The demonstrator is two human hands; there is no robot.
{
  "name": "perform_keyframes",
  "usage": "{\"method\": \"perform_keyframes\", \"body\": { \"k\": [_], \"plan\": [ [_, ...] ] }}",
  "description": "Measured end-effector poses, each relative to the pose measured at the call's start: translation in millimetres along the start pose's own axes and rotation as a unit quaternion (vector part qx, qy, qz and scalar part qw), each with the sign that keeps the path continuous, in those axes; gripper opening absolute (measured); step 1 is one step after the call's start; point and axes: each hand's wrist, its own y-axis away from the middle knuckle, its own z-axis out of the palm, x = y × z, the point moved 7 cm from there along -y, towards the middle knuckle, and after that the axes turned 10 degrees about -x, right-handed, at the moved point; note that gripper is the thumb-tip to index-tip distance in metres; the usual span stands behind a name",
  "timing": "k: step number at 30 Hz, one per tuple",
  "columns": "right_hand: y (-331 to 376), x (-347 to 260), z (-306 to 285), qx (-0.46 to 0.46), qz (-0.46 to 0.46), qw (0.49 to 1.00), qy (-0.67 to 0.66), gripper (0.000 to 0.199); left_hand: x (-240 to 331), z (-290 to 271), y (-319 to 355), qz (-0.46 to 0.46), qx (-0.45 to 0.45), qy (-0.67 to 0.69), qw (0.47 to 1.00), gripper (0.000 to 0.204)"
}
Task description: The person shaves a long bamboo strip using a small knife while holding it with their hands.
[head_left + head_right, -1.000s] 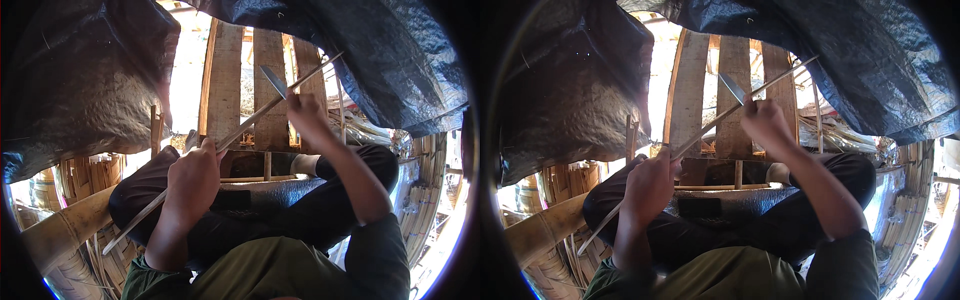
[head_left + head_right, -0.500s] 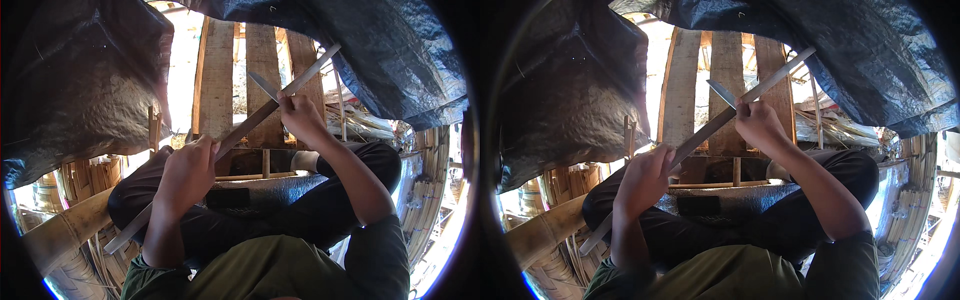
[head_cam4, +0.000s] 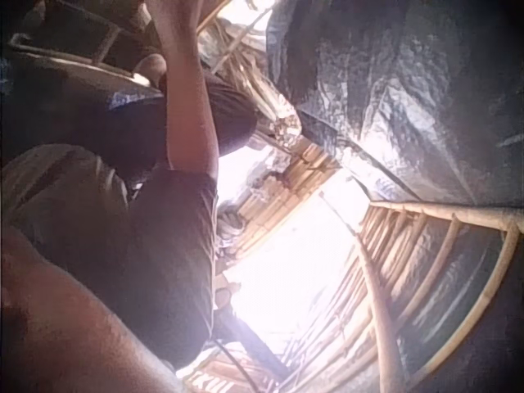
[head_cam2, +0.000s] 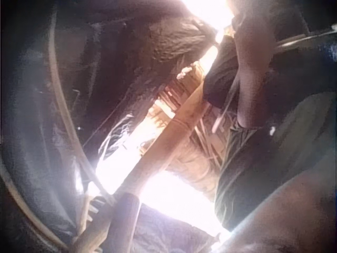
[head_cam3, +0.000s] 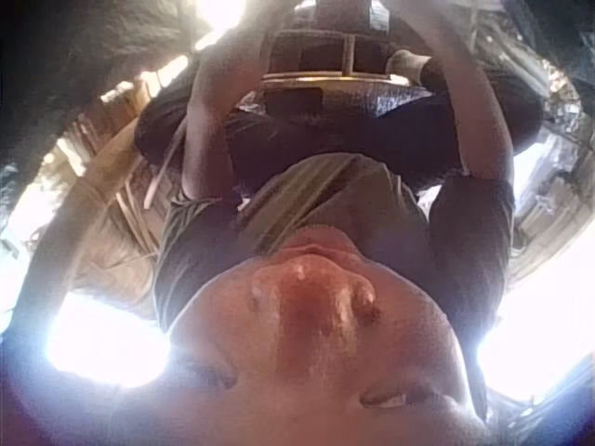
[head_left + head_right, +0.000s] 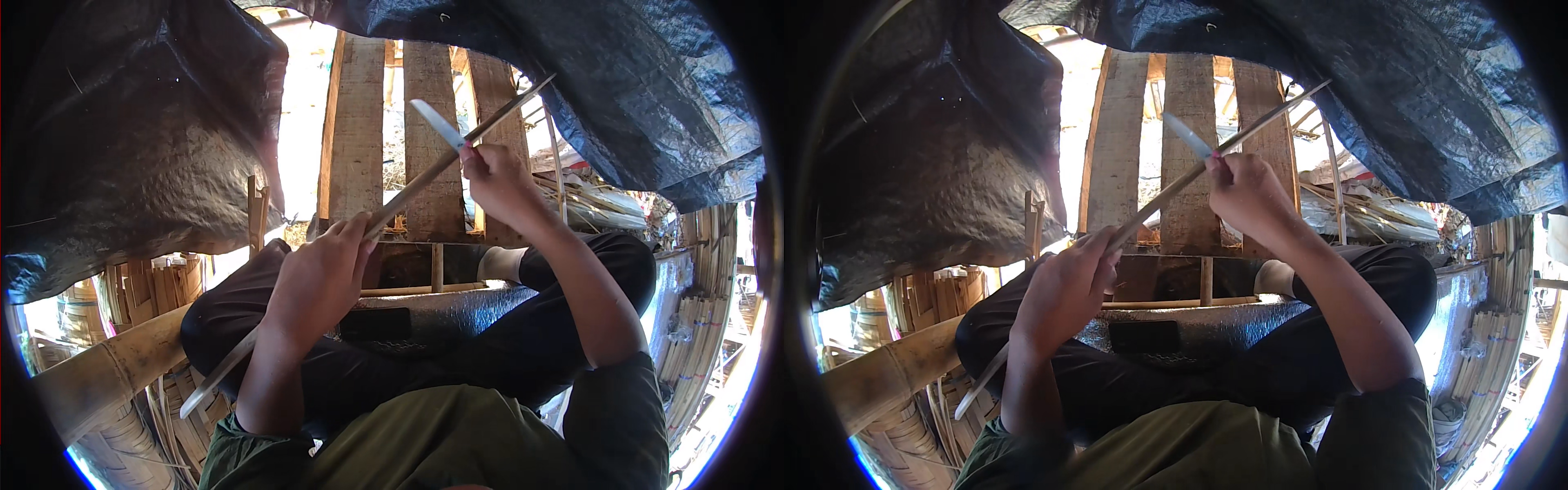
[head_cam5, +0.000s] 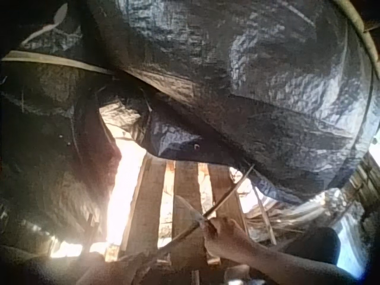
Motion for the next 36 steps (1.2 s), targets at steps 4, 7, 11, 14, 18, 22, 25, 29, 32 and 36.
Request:
{"method": "perform_keyframes", "body": {
  "k": [4,7,11,14,18,22,25,29,32,36],
  "plan": [
    [-1.0,9.3,-22.5,0.017,-0.032,0.997,0.064,0.027,-7.4,2.3,-1.3,-0.044,-0.049,-0.075,0.995,0.021],
    [0.2,12.9,-31.7,0.103,-0.042,0.994,-0.011,0.029,-4.1,2.4,-2.0,-0.043,-0.044,-0.090,0.994,0.022],
    [-1.6,11.4,-7.2,0.058,0.023,0.997,0.035,0.047,-9.2,3.6,0.5,-0.038,-0.032,-0.128,0.991,0.024],
    [-9.3,15.6,-14.1,-0.012,0.092,0.996,0.017,0.048,-6.0,3.0,-2.9,-0.029,-0.024,-0.122,0.992,0.024],
    [-0.5,6.7,7.7,-0.055,0.081,0.995,0.008,0.057,-9.7,5.1,-4.8,-0.033,-0.029,-0.133,0.990,0.018],
    [-7.4,1.8,5.0,-0.056,0.077,0.995,0.007,0.057,-10.7,7.3,-4.5,-0.044,-0.040,-0.140,0.988,0.022],
    [-7.0,4.5,5.8,-0.045,0.077,0.996,0.014,0.055,-5.8,5.4,-5.5,-0.035,-0.033,-0.138,0.989,0.026],
    [1.5,-9.1,11.8,-0.027,0.047,0.997,0.045,0.050,-10.4,8.7,-5.2,-0.044,-0.039,-0.130,0.990,0.019],
    [-14.4,0.6,-14.4,0.010,0.072,0.996,0.053,0.053,-8.2,5.2,-5.5,-0.028,-0.024,-0.120,0.992,0.020],
    [5.1,-7.0,15.5,-0.017,0.061,0.997,0.048,0.054,-10.5,8.7,-6.6,-0.068,-0.053,-0.131,0.988,0.020]
  ]
}}
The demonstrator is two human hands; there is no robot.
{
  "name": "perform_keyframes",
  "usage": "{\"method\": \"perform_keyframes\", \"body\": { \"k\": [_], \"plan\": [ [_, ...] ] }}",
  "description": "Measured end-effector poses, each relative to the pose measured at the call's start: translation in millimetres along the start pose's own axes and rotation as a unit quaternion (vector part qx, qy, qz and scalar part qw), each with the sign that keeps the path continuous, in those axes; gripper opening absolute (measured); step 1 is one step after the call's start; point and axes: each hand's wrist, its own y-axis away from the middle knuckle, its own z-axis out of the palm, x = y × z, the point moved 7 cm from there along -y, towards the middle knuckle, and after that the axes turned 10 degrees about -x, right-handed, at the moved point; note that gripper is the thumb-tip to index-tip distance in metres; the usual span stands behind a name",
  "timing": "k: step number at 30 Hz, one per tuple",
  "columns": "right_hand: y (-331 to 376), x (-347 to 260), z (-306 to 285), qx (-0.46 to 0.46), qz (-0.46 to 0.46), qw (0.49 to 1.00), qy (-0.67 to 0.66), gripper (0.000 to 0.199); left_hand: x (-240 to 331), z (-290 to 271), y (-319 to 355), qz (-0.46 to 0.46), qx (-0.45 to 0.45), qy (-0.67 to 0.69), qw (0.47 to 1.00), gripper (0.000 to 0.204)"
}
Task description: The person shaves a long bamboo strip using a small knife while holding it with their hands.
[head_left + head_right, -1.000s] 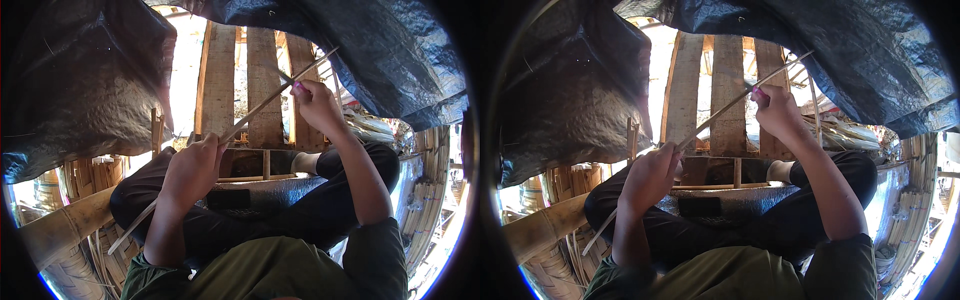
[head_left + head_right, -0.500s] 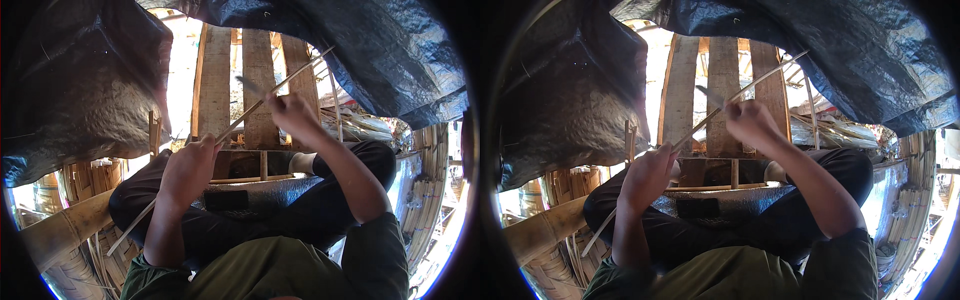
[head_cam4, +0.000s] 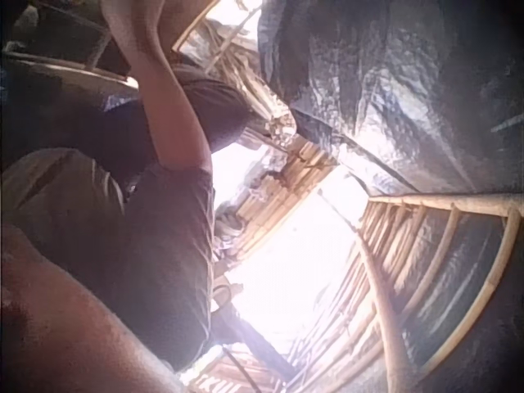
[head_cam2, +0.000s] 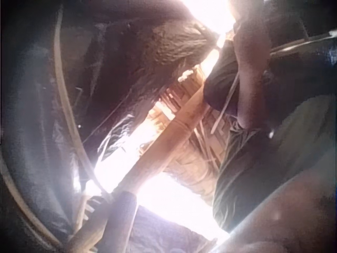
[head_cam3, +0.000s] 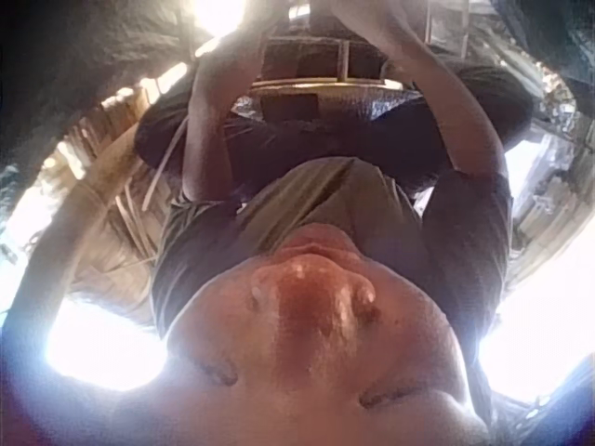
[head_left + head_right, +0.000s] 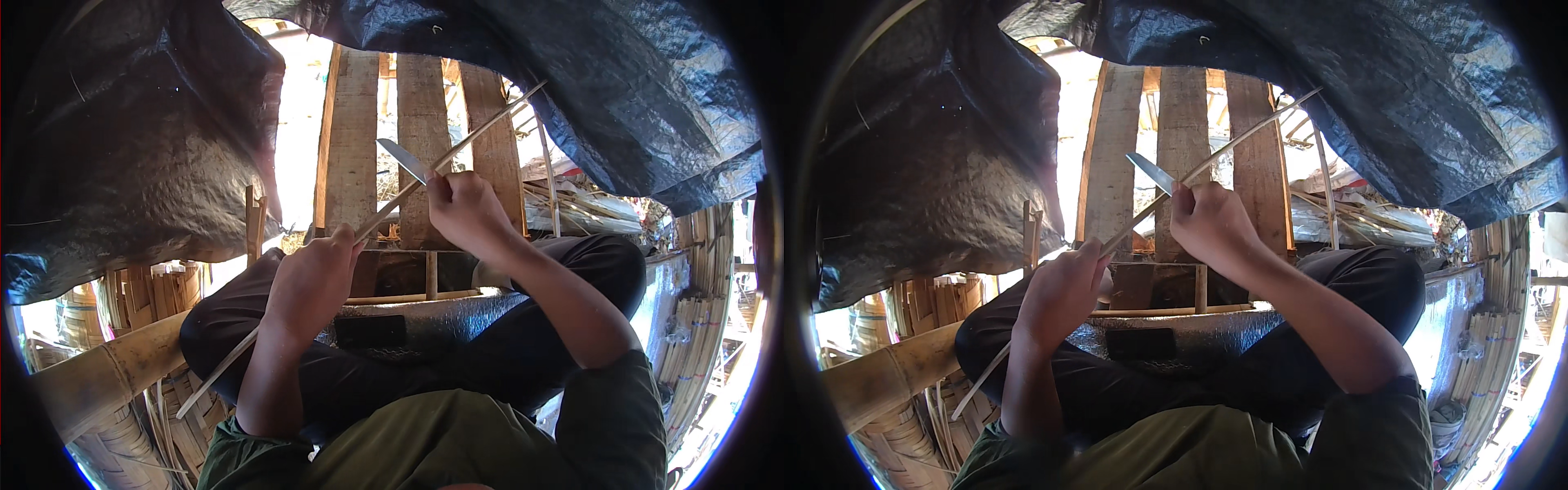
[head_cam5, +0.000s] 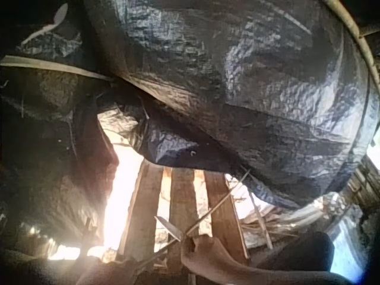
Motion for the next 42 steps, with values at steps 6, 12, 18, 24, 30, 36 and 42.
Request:
{"method": "perform_keyframes", "body": {
  "k": [6,12,18,24,30,36,42],
  "plan": [
    [-10.7,3.1,-6.9,-0.037,0.006,0.999,-0.032,0.049,2.6,-4.7,0.8,0.024,0.029,0.012,0.999,0.026],
    [-7.0,-3.8,-7.1,-0.042,0.003,0.998,-0.042,0.054,0.3,-3.2,2.0,0.011,0.003,0.010,1.000,0.026],
    [8.0,-22.8,11.0,0.030,-0.094,0.995,0.030,0.056,1.8,0.1,-0.1,0.005,-0.019,0.039,0.999,0.018],
    [1.4,-10.9,14.4,-0.120,0.016,0.991,-0.051,0.053,-0.7,-2.3,-0.2,0.010,0.001,0.036,0.999,0.017],
    [-3.0,-7.0,-2.8,-0.077,0.047,0.994,-0.065,0.053,-1.0,-3.1,3.1,0.004,-0.010,0.043,0.999,0.016],
    [13.8,-23.6,28.9,-0.084,-0.036,0.996,-0.016,0.053,0.0,2.0,1.1,0.006,-0.018,0.033,0.999,0.017],
    [22.0,-28.9,33.7,-0.097,-0.011,0.993,-0.073,0.055,-1.5,-0.5,-0.5,-0.003,-0.020,0.036,0.999,0.018]
  ]
}}
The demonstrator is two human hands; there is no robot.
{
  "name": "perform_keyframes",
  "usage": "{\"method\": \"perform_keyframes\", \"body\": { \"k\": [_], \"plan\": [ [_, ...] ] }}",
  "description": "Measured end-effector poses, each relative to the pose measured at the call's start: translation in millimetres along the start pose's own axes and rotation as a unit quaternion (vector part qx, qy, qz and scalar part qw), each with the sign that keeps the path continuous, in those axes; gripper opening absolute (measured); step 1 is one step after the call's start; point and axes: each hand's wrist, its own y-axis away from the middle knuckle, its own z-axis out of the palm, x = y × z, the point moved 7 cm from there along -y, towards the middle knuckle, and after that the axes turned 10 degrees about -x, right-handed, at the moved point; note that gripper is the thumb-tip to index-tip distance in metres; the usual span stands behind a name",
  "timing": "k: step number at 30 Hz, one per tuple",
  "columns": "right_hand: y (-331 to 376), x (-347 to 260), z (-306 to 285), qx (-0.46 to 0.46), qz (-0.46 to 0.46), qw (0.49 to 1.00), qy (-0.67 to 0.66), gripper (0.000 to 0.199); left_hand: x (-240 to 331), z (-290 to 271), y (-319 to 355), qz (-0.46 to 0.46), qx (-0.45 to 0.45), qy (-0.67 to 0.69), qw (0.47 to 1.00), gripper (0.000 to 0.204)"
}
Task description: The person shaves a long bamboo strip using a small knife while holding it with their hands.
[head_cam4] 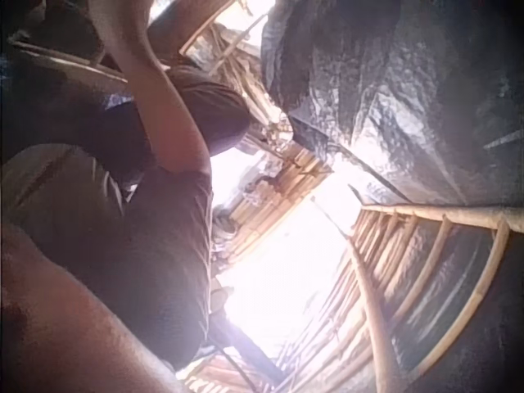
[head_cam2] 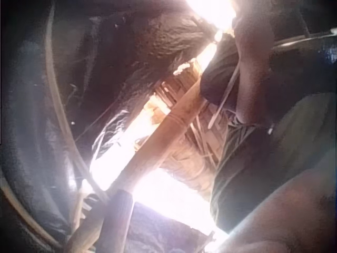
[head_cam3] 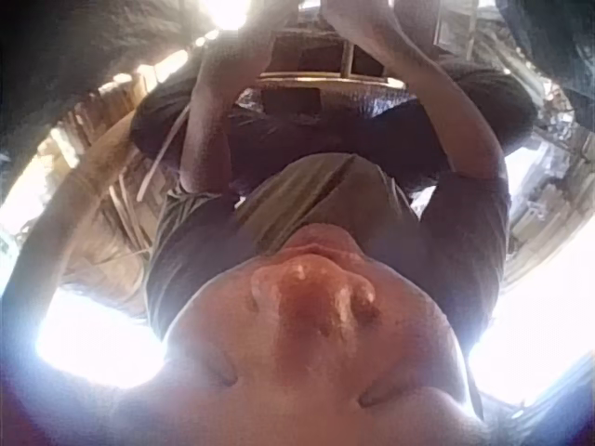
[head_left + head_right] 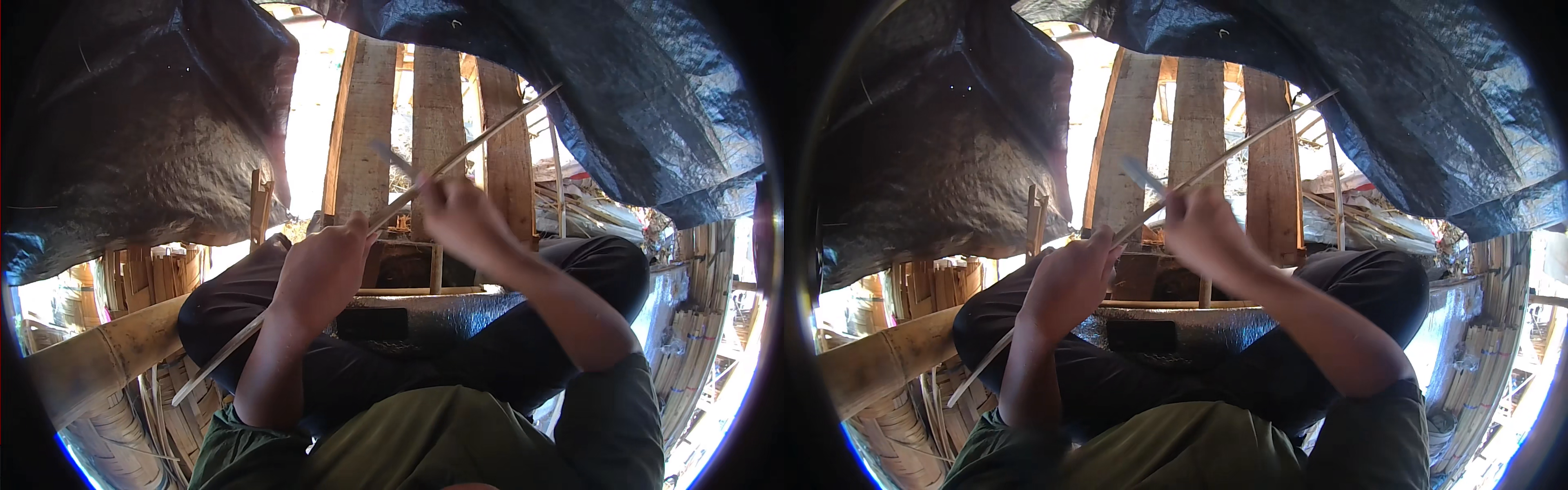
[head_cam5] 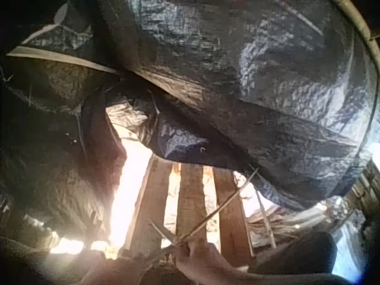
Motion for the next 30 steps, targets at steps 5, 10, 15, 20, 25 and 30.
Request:
{"method": "perform_keyframes", "body": {
  "k": [5,10,15,20,25,30],
  "plan": [
    [-18.3,21.4,-36.0,0.055,-0.025,0.998,0.011,0.059,-6.2,-3.4,3.7,0.005,0.005,0.030,1.000,0.018],
    [-17.3,32.1,-24.0,0.142,-0.027,0.989,0.016,0.058,-1.2,-2.3,-3.6,0.029,0.021,0.024,0.999,0.018],
    [-32.4,36.2,-56.6,0.128,-0.008,0.992,-0.001,0.061,-6.1,-4.1,2.3,0.023,0.020,0.019,0.999,0.018],
    [-20.6,29.3,-24.7,0.089,0.007,0.996,-0.010,0.060,-6.4,-1.2,-1.4,0.035,0.016,0.025,0.999,0.019],
    [-26.4,27.5,-60.4,0.130,0.003,0.991,-0.013,0.055,-5.4,-4.1,0.6,0.009,-0.002,0.014,1.000,0.023],
    [-13.0,18.3,-14.5,0.095,-0.060,0.993,0.029,0.054,-6.6,-1.6,0.7,0.023,0.008,0.027,0.999,0.019]
  ]
}}
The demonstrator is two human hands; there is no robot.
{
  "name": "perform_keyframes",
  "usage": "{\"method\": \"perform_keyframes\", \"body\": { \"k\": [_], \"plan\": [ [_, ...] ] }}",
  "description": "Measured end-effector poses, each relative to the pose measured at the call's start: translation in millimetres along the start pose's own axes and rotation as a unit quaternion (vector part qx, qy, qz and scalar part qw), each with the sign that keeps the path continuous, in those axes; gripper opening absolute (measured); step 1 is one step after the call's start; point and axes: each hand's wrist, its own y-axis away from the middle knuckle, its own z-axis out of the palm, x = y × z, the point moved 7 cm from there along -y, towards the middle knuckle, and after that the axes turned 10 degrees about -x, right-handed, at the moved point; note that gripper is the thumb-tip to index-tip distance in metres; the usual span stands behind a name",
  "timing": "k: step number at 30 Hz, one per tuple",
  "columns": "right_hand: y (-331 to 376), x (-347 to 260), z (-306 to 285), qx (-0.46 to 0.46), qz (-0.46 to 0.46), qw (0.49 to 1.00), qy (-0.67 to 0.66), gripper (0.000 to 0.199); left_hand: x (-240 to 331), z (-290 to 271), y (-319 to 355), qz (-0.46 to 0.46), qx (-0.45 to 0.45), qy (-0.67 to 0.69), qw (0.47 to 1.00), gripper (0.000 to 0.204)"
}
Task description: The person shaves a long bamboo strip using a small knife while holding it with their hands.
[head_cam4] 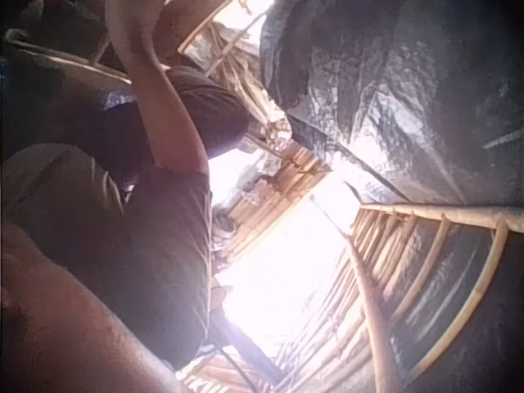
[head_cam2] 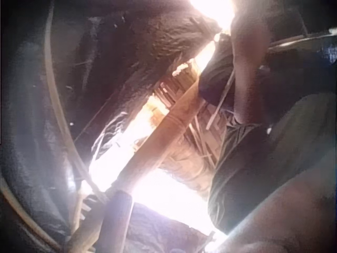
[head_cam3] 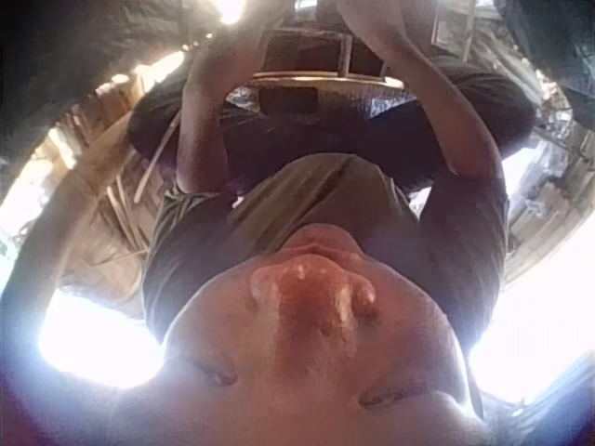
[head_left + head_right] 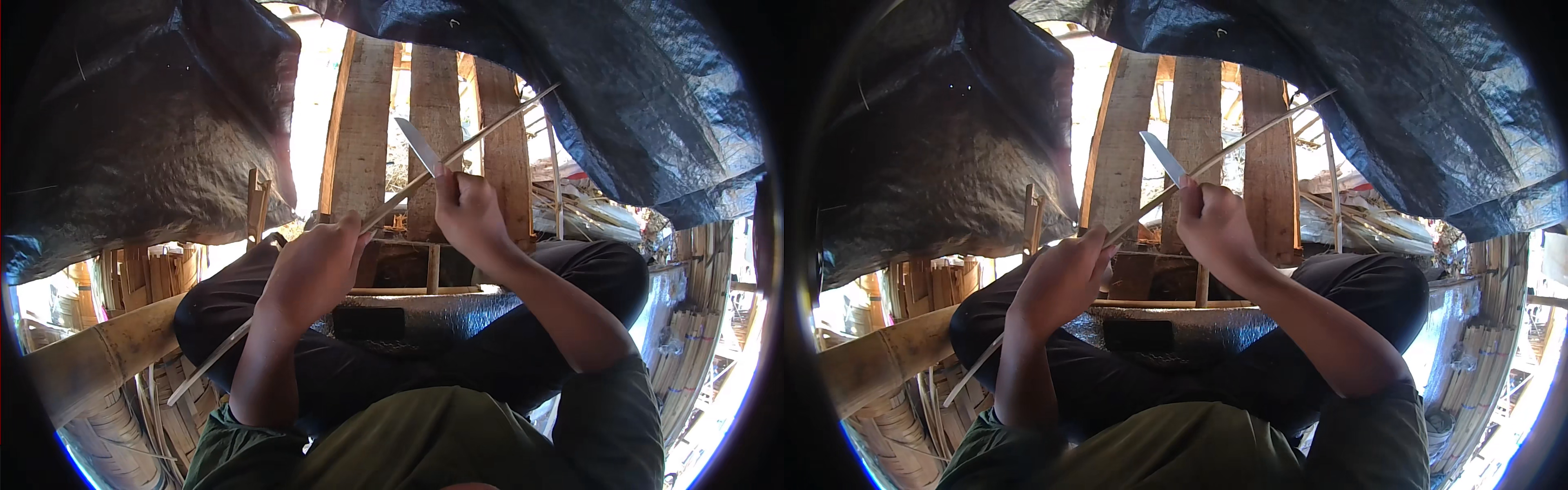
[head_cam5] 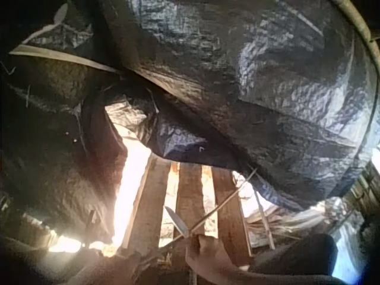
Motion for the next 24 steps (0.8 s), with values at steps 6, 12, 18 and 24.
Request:
{"method": "perform_keyframes", "body": {
  "k": [6,12,18,24],
  "plan": [
    [-17.4,23.2,-28.0,0.035,0.049,0.997,-0.052,0.064,0.7,-2.8,0.1,-0.018,-0.008,0.005,1.000,0.019],
    [-21.3,21.4,-29.9,0.047,0.046,0.997,-0.033,0.061,-1.1,-2.3,4.6,-0.016,0.000,-0.002,1.000,0.018],
    [6.8,-7.6,10.2,-0.020,-0.013,1.000,-0.019,0.059,0.1,-2.5,-0.7,0.007,0.009,0.008,1.000,0.018],
    [-11.8,9.9,-18.7,0.032,0.034,0.999,-0.026,0.057,0.5,-3.2,1.6,-0.017,-0.021,-0.008,1.000,0.028]
  ]
}}
